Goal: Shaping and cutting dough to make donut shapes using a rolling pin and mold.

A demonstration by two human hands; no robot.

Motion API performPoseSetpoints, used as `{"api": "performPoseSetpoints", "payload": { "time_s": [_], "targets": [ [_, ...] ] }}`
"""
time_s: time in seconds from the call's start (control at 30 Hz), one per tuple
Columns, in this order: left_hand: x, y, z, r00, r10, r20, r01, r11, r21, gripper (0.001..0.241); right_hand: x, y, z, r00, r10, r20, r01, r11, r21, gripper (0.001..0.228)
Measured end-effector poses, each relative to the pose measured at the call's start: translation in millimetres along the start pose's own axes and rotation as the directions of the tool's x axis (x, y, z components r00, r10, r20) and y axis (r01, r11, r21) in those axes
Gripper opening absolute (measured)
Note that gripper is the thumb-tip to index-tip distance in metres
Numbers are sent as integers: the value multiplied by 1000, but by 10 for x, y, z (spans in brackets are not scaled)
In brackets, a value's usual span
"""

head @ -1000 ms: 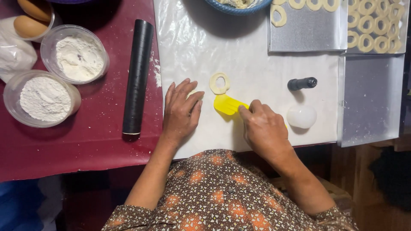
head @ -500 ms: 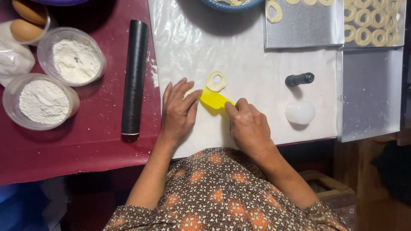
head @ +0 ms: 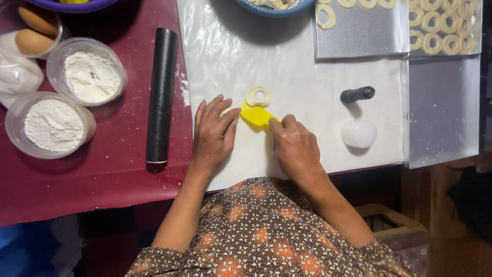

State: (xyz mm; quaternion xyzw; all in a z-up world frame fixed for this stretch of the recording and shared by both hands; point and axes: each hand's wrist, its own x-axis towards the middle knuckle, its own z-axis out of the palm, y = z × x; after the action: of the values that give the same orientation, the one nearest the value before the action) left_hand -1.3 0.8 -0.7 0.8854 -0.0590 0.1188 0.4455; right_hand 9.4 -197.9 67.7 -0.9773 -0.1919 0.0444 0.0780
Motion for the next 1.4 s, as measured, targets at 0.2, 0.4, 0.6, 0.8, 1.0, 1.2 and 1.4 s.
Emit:
{"api": "performPoseSetpoints", "payload": {
  "time_s": [0.2, 0.4, 0.6, 0.8, 1.0, 1.2, 1.4],
  "targets": [
    [-41, -55, 46, 1000, -3, 13, 2, 1000, 15, 22, -149, 68, 44, 998, 49, 43, -48, 999, -26, 40],
    [-3, -11, 7, 1000, -11, 13, 11, 1000, 6, 20, -142, 174, -157, 988, 146, -54, -151, 985, -86, 23],
    [-12, -21, 0, 1000, 4, 7, -4, 1000, -5, 22, -93, 271, -182, 984, 148, -96, -155, 985, -80, 21],
    [-29, -32, 6, 1000, 6, 23, -6, 1000, -6, 25, 27, 315, -135, 990, 84, -111, -89, 995, -39, 21],
    [-8, -24, -2, 1000, -2, 17, 2, 1000, 1, 21, 200, 494, -34, 964, 82, -253, -96, 995, -41, 16],
    [-12, -29, 6, 1000, -2, 17, 2, 1000, -7, 22, 215, 551, 74, 962, 50, -269, -57, 998, -17, 21],
    [-14, -16, 3, 1000, -8, 17, 8, 1000, 6, 21, 300, 645, 117, 962, 6, -273, -13, 1000, -23, 21]
  ]
}}
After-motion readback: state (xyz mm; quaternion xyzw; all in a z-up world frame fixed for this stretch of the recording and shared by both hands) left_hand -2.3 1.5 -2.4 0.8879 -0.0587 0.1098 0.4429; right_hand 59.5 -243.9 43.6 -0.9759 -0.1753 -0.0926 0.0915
